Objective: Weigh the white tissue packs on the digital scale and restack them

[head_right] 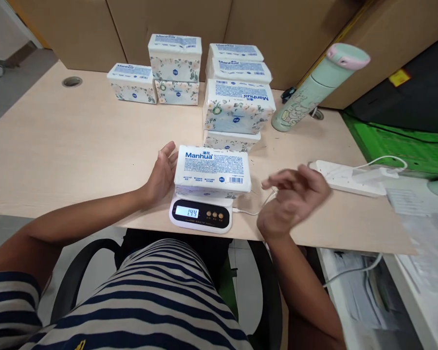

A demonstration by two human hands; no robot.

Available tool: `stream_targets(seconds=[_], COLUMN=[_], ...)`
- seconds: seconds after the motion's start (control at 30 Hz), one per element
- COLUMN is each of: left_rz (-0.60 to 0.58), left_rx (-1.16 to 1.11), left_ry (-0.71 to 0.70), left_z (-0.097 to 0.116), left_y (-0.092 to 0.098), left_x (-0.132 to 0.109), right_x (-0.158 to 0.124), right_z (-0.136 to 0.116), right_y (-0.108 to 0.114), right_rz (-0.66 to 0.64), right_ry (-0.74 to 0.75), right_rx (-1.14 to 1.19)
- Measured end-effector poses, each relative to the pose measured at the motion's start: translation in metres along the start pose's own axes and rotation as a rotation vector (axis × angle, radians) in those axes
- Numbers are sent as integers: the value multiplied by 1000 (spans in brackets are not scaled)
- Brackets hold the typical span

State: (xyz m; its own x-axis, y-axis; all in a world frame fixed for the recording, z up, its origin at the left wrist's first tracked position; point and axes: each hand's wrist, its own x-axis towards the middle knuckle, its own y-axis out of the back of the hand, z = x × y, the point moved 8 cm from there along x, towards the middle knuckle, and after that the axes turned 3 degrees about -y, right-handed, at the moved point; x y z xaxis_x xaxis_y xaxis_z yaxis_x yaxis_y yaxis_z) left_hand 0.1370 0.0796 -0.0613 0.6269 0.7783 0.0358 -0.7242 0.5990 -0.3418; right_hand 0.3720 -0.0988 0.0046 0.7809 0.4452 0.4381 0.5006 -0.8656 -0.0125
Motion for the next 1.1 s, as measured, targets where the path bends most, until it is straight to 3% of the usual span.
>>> stream_targets(seconds=[0.1, 0.17, 0.33, 0.47, 0.7, 1.1], left_rz=[-31, -8, 43, 37, 55, 25], left_rx=[54, 89, 117, 116, 145, 164], left_ry=[-28, -55, -59, -46, -64, -68], left_z=[7, 10, 11, 9, 10, 11], left_y=[-4, -3, 1, 1, 2, -1], left_x=[-5, -4, 3, 3, 3, 3], right_x=[14, 26, 35, 29, 24, 19], right_z=[6, 7, 1, 13, 30, 30], right_y=[-1, 6, 45, 64, 61, 61], right_rz=[10, 35, 206, 307, 314, 273], right_ry=[38, -13, -90, -113, -238, -180], right_rx=[-18, -42, -38, 20, -27, 16])
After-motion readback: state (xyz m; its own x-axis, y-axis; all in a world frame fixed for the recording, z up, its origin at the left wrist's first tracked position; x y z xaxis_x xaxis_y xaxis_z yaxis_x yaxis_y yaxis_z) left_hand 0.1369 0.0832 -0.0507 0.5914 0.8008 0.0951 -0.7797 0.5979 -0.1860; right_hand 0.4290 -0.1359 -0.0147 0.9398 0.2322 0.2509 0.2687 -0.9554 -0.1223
